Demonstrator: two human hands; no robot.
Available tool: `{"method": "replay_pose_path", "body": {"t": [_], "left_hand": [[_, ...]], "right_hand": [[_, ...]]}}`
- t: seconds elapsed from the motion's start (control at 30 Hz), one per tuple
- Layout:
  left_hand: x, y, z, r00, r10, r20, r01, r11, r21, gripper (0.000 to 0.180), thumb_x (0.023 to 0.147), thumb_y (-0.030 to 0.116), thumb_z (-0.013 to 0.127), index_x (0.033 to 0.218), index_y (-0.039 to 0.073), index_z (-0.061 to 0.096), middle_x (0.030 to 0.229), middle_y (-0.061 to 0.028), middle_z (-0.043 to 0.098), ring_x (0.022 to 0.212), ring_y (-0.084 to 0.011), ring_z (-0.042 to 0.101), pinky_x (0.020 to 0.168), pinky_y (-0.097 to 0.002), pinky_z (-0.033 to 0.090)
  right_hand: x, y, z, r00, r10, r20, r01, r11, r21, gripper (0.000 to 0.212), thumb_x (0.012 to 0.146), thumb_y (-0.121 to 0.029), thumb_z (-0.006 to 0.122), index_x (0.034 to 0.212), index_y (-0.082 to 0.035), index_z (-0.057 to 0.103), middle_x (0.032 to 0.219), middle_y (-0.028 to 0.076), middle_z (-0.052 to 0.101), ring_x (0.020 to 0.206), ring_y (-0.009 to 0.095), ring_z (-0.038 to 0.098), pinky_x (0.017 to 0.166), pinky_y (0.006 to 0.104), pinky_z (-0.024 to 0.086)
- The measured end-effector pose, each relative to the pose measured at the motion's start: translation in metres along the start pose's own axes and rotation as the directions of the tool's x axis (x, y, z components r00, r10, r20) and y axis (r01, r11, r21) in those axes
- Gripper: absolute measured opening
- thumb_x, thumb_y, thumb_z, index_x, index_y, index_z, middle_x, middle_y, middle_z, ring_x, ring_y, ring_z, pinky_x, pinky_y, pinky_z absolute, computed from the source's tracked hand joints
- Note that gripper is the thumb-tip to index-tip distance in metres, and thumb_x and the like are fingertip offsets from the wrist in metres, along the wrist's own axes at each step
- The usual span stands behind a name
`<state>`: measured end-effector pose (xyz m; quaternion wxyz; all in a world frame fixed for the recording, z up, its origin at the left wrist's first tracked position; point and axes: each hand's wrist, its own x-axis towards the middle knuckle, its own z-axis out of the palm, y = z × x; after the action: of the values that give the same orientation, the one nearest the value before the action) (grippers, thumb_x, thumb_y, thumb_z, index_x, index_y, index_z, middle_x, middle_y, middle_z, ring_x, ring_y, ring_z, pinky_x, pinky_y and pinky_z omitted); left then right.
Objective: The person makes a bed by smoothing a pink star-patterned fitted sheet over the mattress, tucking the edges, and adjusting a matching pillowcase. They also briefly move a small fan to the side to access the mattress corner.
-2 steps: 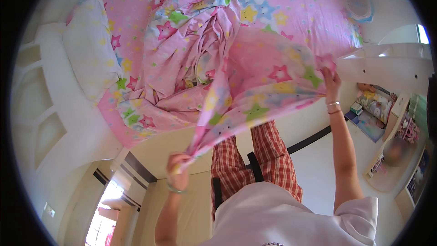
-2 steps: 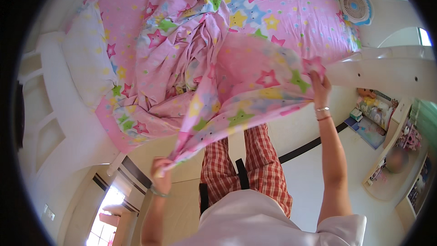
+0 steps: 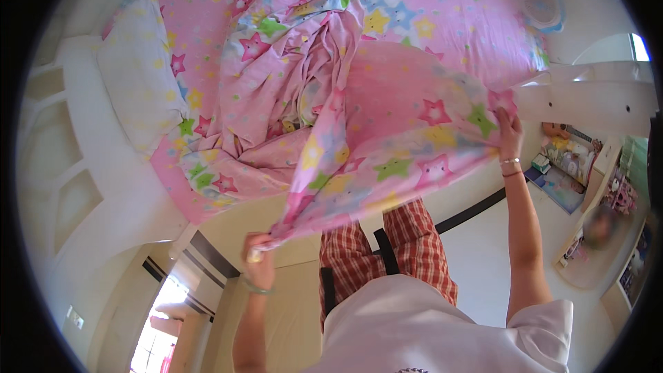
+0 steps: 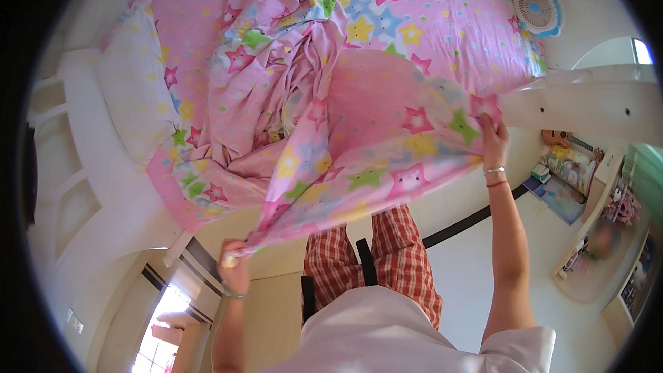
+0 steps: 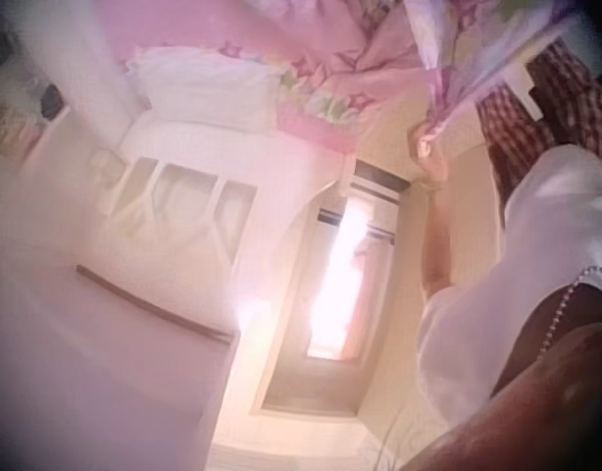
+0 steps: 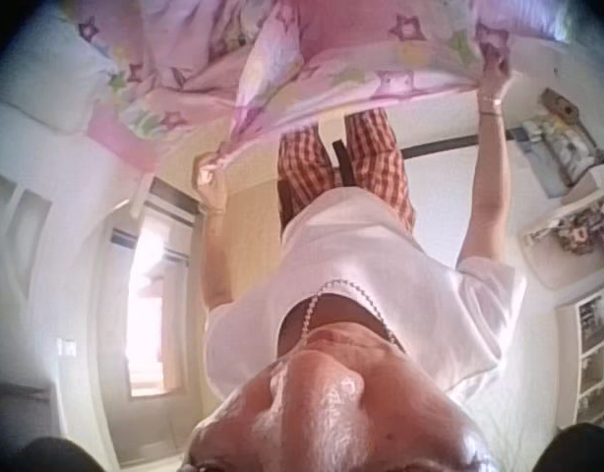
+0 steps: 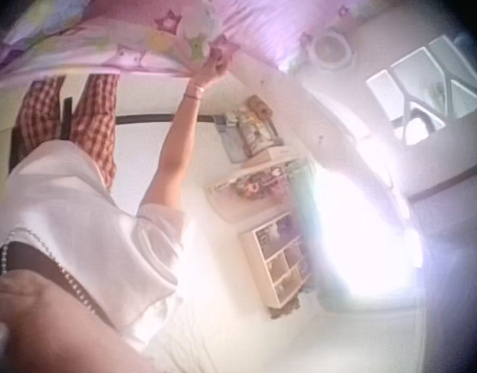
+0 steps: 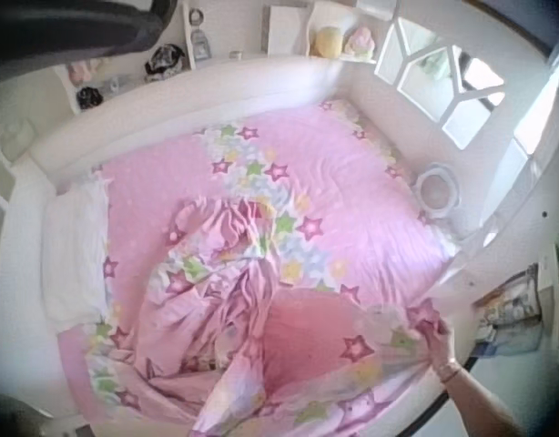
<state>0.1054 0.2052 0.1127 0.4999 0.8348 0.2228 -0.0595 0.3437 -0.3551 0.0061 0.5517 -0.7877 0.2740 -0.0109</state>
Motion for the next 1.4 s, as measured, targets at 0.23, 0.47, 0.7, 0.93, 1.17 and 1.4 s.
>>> {"method": "replay_pose_path", "body": {"t": [0.23, 0.47, 0.7, 0.93, 1.17, 1.4], "left_hand": [[0.007, 0.074, -0.063, 0.899, 0.417, 0.132, -0.429, 0.786, 0.444, 0.012, 0.074, -0.002, 0.066, 0.082, 0.006, 0.062, 0.088, -0.0063, 0.062, 0.083, -0.0257, 0.061, 0.085, -0.037, 0.047], [-0.023, 0.161, 0.049, 0.396, 0.793, 0.463, -0.847, 0.51, -0.151, 0.017, 0.075, 0.022, 0.072, 0.091, 0.02, 0.068, 0.073, 0.0041, 0.052, 0.065, -0.0111, 0.054, 0.058, -0.0274, 0.045], [-0.083, 0.2, 0.136, 0.28, 0.845, 0.455, -0.82, 0.457, -0.345, 0.012, 0.078, 0.018, 0.067, 0.09, 0.017, 0.067, 0.071, 0.002, 0.052, 0.06, -0.0113, 0.055, 0.052, -0.0272, 0.045], [-0.139, 0.212, 0.156, 0.099, 0.858, 0.504, -0.813, 0.362, -0.455, 0.01, 0.078, 0.019, 0.069, 0.085, 0.013, 0.067, 0.069, -0.0009, 0.053, 0.063, -0.0142, 0.059, 0.054, -0.0295, 0.049], [-0.169, 0.236, 0.16, 0.146, 0.705, 0.694, -0.318, 0.698, -0.642, 0.007, 0.083, 0.012, 0.067, 0.089, 0.009, 0.068, 0.077, -0.0039, 0.064, 0.072, -0.0215, 0.063, 0.066, -0.0305, 0.051], [-0.083, 0.185, 0.198, 0.612, 0.194, 0.767, -0.596, 0.75, 0.287, 0.072, 0.075, 0.033, 0.074, 0.138, 0.02, 0.043, 0.147, -0.0149, 0.032, 0.135, -0.0354, 0.035, 0.108, -0.0556, 0.032]], "right_hand": [[-0.077, -0.004, -0.064, 0.964, 0.103, -0.246, -0.072, 0.989, 0.129, 0.023, 0.092, -0.018, 0.067, 0.107, -0.001, 0.068, 0.095, -0.001, 0.067, 0.086, 0.007, 0.06, 0.074, 0.0216, 0.048], [-0.195, -0.086, 0.032, 0.809, 0.431, 0.399, -0.51, 0.853, 0.113, 0.034, 0.09, -0.02, 0.065, 0.116, 0.001, 0.061, 0.104, 0.005, 0.067, 0.094, 0.014, 0.063, 0.079, 0.0298, 0.053], [-0.302, -0.129, 0.017, 0.362, 0.498, 0.788, -0.514, 0.812, -0.277, 0.047, 0.086, -0.034, 0.072, 0.113, 0.002, 0.061, 0.092, 0.002, 0.064, 0.08, 0.008, 0.058, 0.068, 0.0255, 0.05], [-0.342, -0.125, -0.028, 0.382, 0.473, 0.794, -0.671, 0.733, -0.113, 0.042, 0.084, -0.029, 0.074, 0.112, 0.0, 0.062, 0.092, 0.001, 0.064, 0.079, 0.008, 0.057, 0.068, 0.0259, 0.05], [-0.4, -0.028, -0.035, 0.315, 0.364, 0.877, -0.688, 0.724, -0.053, 0.042, 0.084, -0.017, 0.07, 0.121, -0.004, 0.055, 0.103, 0.003, 0.062, 0.096, 0.011, 0.059, 0.083, 0.028, 0.049], [-0.41, -0.136, -0.056, 0.128, -0.199, 0.972, 0.11, 0.976, 0.186, 0.05, 0.071, -0.004, 0.069, 0.12, -0.011, 0.065, 0.096, 0.013, 0.069, 0.078, 0.029, 0.062, 0.073, 0.0383, 0.05]]}}
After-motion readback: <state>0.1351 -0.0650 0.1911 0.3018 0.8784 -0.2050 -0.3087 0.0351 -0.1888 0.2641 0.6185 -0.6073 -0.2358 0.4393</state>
